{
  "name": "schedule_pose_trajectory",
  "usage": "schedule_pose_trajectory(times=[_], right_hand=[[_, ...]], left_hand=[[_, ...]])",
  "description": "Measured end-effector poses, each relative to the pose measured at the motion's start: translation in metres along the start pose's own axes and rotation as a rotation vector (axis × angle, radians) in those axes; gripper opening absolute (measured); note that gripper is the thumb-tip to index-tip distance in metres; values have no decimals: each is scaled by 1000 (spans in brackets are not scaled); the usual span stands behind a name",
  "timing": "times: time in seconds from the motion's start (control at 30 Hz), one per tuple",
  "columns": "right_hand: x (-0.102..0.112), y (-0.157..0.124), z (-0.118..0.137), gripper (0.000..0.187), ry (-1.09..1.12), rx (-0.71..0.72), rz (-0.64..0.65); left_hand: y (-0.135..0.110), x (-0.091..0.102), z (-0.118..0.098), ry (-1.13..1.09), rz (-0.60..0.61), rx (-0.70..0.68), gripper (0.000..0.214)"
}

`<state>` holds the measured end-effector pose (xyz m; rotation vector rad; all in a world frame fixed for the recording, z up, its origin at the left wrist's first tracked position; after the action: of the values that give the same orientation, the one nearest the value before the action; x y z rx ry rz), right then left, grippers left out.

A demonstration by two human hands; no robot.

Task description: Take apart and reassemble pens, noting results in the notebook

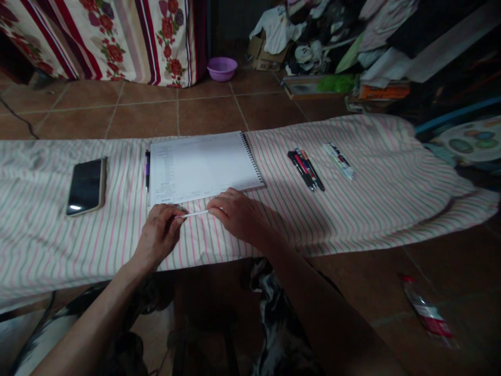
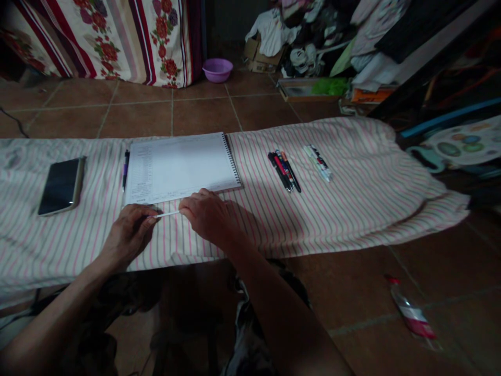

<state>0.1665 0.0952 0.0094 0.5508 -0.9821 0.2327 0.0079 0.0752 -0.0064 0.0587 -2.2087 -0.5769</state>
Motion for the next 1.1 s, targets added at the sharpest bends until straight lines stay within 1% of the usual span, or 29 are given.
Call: schedule_pose_trajectory(times=[0.17,0.3,0.47,0.57,0.73,0.87,1.1], right_hand=[[-4,0,-3,18,16,0,-7],[-2,-1,-4,17,6,-16,-28],[-5,-1,-2,12,69,13,6],[-7,0,-1,11,81,15,6],[-4,0,4,13,22,28,-36],[-5,0,3,15,7,36,-25],[0,0,-3,16,-38,-5,-34]], left_hand=[[0,-1,0,1,0,-5,14],[0,0,0,-8,7,-10,14],[0,0,0,-13,-1,-17,14],[0,0,0,-23,-11,-13,13],[0,-1,2,-23,-3,12,14],[0,0,2,-34,-13,30,14],[1,1,-1,-37,-5,-2,14]])
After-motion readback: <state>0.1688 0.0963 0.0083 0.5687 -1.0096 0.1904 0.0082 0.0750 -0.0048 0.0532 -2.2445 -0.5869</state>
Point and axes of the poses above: each hand's wrist, its own y-axis towards the middle knuckle, its own x-axis out of the back of the hand, z = x × y, the point moved 7 cm from there along y, towards the middle knuckle, and after that the axes turned 10 degrees about -z, right-handed, at the moved point
